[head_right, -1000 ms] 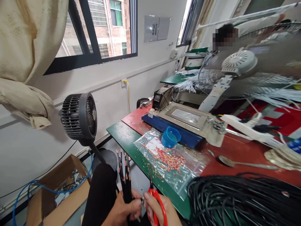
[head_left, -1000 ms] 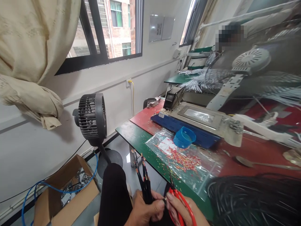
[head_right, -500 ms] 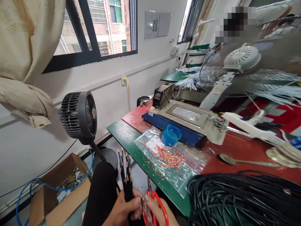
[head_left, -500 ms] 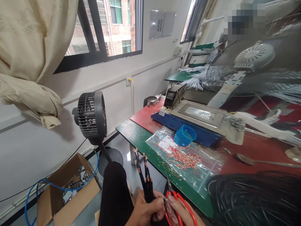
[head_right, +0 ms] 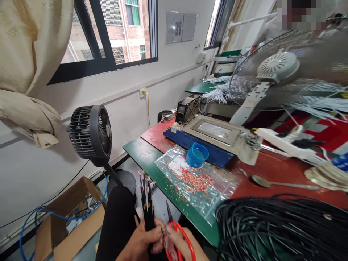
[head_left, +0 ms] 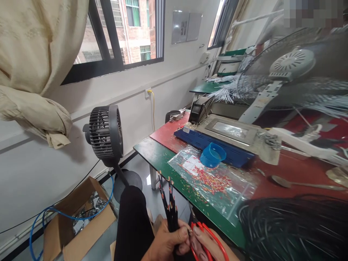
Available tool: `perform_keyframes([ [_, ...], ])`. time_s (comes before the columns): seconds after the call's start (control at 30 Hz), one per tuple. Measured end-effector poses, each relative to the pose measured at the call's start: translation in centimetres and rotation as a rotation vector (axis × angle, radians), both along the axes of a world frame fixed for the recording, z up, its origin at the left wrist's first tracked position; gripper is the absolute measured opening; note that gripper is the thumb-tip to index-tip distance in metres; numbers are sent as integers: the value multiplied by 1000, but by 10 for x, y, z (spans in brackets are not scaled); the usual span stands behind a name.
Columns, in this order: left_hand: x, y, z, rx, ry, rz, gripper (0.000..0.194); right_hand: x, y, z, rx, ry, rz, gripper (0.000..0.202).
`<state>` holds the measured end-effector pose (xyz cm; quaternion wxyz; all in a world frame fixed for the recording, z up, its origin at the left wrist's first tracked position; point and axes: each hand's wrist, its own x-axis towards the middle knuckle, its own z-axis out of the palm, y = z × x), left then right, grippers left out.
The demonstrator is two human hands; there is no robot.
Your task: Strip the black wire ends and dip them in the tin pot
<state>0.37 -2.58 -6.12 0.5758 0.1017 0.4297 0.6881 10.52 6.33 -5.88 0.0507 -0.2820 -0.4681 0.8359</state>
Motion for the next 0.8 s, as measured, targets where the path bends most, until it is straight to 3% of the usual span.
perform_keyframes([
  [0.1,0,0,3,42,7,-31,38,-1,-4,3,-42,-30,-82,53],
  [0.23,-1,0,3,69,32,-74,38,-1,-3,5,-3,4,12,55],
  [0.5,-2,-1,-4,23,54,-6,39,-5,-1,-4,51,11,72,61],
  [0.67,-3,1,-3,6,68,1,40,-5,2,0,111,68,97,60],
  [0.8,-3,2,-4,59,82,-7,40,-3,1,0,39,52,81,59],
])
